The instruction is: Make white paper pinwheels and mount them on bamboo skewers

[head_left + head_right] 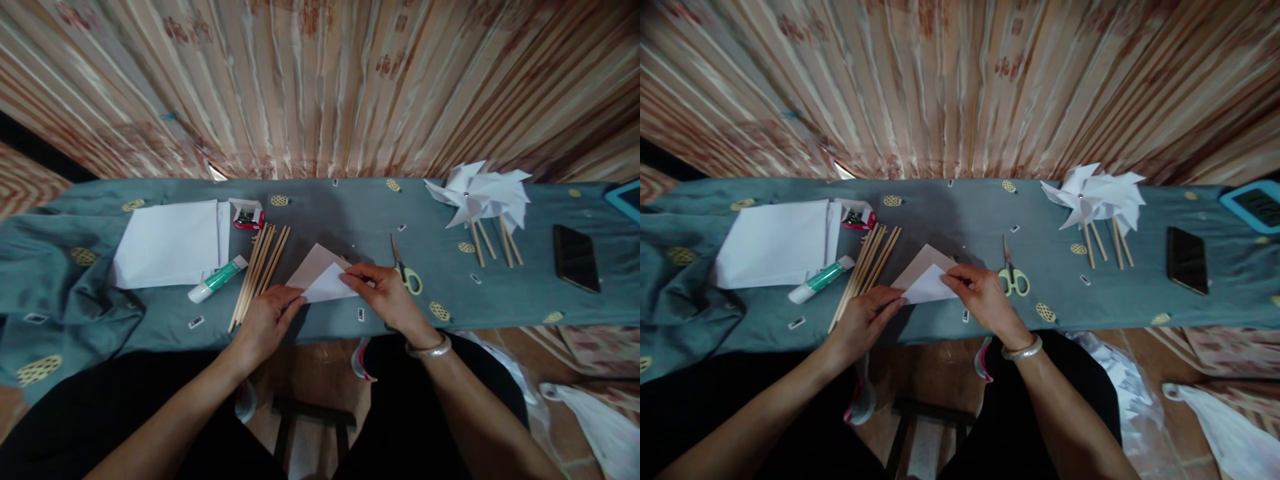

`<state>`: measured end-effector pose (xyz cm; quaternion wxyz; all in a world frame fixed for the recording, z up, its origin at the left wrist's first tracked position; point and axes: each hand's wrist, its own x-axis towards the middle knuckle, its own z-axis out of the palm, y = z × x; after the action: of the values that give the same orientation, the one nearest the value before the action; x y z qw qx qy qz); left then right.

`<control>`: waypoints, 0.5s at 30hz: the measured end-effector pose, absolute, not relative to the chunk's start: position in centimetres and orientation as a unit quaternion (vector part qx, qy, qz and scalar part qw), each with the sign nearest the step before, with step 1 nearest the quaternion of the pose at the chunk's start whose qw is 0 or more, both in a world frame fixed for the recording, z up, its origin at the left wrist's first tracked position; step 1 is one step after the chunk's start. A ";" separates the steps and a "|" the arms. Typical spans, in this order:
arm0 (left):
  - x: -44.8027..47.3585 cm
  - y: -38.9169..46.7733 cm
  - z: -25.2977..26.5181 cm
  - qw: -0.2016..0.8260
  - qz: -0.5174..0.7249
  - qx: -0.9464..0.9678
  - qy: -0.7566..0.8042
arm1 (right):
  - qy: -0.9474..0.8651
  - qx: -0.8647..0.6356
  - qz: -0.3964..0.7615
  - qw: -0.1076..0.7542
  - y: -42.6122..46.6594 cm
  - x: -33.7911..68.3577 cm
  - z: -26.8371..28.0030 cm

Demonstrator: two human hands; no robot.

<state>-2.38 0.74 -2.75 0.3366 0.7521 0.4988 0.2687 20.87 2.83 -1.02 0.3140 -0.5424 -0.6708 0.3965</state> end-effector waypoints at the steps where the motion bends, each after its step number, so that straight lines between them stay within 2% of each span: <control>1: -2.4 0.7 -2.8 0.332 0.271 0.746 0.510 | -0.673 -0.552 0.379 0.315 3.1 20.7 -1.3; 5: -2.1 0.4 -2.6 0.220 0.298 0.781 0.503 | -0.709 -0.555 0.286 0.327 4.2 19.9 -2.4; 8: -1.4 -0.4 -2.5 0.115 0.261 0.854 0.435 | -0.749 -0.526 0.229 0.331 5.3 19.2 -3.1; 11: -0.6 -1.5 -3.0 0.091 0.206 0.895 0.384 | -0.761 -0.527 0.195 0.326 6.2 18.8 -3.8; 15: -0.1 -2.5 -3.9 0.114 0.153 0.905 0.381 | -0.765 -0.531 0.175 0.320 6.7 18.5 -4.6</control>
<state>-0.11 -2.49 -3.95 0.1140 0.9046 0.3810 0.1534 18.51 6.67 -4.57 0.3199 -0.5314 -0.7646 0.1749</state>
